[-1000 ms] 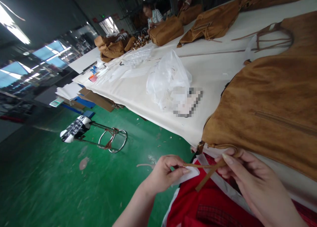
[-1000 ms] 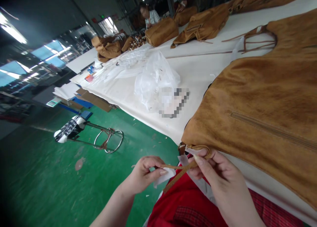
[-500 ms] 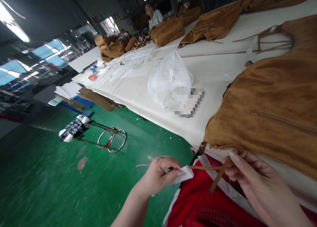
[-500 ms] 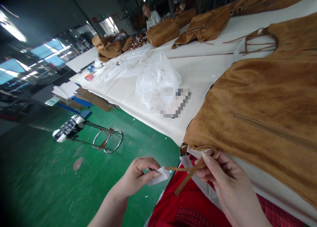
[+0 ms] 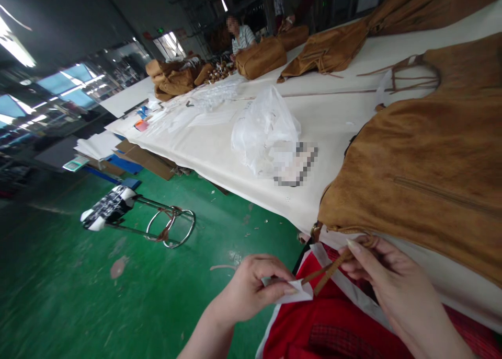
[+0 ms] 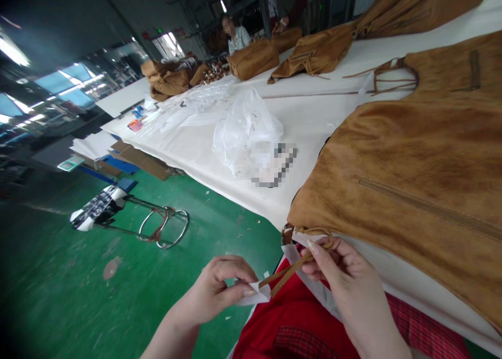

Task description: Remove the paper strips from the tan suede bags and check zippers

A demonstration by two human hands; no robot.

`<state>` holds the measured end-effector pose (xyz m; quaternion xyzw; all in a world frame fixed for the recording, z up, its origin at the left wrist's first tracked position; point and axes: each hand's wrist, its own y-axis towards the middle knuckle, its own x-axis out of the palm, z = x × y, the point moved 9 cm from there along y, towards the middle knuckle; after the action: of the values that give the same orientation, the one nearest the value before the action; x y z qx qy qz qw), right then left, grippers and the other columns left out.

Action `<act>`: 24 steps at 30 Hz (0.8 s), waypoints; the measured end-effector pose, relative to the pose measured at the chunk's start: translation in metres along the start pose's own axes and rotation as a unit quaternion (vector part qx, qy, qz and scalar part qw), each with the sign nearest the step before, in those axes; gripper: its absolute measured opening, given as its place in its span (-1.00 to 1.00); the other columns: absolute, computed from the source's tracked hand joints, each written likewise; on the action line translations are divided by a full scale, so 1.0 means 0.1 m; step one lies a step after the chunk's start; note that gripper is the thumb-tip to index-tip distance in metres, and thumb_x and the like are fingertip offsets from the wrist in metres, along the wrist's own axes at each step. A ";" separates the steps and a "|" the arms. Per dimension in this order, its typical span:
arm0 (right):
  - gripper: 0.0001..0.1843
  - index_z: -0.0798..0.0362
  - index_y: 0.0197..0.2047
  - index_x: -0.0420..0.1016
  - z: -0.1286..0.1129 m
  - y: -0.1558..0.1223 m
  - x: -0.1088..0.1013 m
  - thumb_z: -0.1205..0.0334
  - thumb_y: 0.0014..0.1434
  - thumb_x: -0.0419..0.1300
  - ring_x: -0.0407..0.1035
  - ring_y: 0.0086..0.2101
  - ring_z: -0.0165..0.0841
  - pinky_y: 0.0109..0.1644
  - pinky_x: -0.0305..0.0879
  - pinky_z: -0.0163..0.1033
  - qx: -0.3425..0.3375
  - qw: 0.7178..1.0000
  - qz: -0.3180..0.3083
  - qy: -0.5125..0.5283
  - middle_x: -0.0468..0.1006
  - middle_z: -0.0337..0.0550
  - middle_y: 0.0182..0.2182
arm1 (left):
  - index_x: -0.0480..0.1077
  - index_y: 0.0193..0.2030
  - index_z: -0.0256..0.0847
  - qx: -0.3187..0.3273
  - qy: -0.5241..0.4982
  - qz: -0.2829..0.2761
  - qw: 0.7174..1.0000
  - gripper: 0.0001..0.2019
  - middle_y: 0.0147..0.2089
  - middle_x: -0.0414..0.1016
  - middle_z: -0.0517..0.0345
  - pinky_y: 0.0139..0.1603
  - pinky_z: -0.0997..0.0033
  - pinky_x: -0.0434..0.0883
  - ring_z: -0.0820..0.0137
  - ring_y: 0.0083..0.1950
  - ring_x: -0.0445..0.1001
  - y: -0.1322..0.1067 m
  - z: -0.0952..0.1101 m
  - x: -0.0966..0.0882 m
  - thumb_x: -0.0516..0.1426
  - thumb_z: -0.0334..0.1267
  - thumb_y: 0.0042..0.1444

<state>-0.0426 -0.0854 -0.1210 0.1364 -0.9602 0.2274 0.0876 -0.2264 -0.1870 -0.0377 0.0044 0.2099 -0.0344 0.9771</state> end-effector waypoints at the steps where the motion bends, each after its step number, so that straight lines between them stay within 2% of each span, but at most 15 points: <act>1: -0.63 0.04 -0.31 0.47 -0.01 -0.01 0.01 -0.06 -0.02 0.38 0.45 -0.50 -0.42 -0.42 0.48 -0.38 -0.007 1.000 0.003 -0.007 0.58 -0.20 -0.45 | 0.54 -0.26 -0.25 -0.004 0.007 0.000 1.000 -0.88 -0.31 0.59 0.03 -0.24 0.50 0.37 0.40 -0.29 0.50 -0.01 -0.01 0.01 0.20 -0.26 0.17; 6: -0.63 0.02 -0.29 0.46 -0.07 -0.07 0.03 -0.08 0.00 0.36 0.48 -0.44 -0.40 -0.33 0.50 -0.38 -0.034 0.998 0.022 -0.042 0.56 -0.24 -0.49 | 0.55 -0.25 -0.24 -0.047 0.056 0.011 0.997 -0.84 -0.33 0.58 0.05 -0.27 0.51 0.34 0.42 -0.32 0.48 -0.04 -0.11 0.05 0.19 -0.21 0.18; 15: -0.60 0.03 -0.31 0.45 -0.08 -0.17 0.14 -0.11 -0.02 0.37 0.50 -0.44 -0.36 -0.34 0.50 -0.34 -0.045 0.998 -0.012 -0.043 0.58 -0.19 -0.48 | 0.56 -0.31 -0.21 -0.135 0.099 0.071 0.983 -0.83 -0.37 0.58 0.13 -0.36 0.54 0.28 0.45 -0.37 0.45 -0.13 -0.33 -0.04 0.22 -0.16 0.14; 19: -0.63 0.02 -0.28 0.44 -0.05 -0.20 0.20 -0.08 0.01 0.35 0.50 -0.45 -0.36 -0.34 0.50 -0.32 -0.046 0.996 -0.053 -0.050 0.60 -0.17 -0.45 | 0.55 -0.30 -0.24 -0.136 0.068 0.080 0.985 -0.79 -0.37 0.57 0.10 -0.39 0.55 0.28 0.45 -0.39 0.42 -0.14 -0.42 -0.07 0.22 -0.13 0.12; 24: -0.63 0.02 -0.29 0.47 0.06 -0.17 0.29 -0.08 0.00 0.35 0.48 -0.45 -0.36 -0.35 0.46 -0.31 -0.034 0.996 -0.064 -0.061 0.58 -0.20 -0.44 | 0.55 -0.28 -0.27 -0.118 0.004 0.067 0.991 -0.76 -0.35 0.56 0.07 -0.36 0.54 0.30 0.46 -0.38 0.41 -0.08 -0.44 0.03 0.25 -0.11 0.10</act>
<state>-0.0654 -0.1089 -0.1127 0.2080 -0.9603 0.1798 0.0476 -0.2423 -0.1941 -0.0795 -0.0970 0.2152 0.0563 0.9701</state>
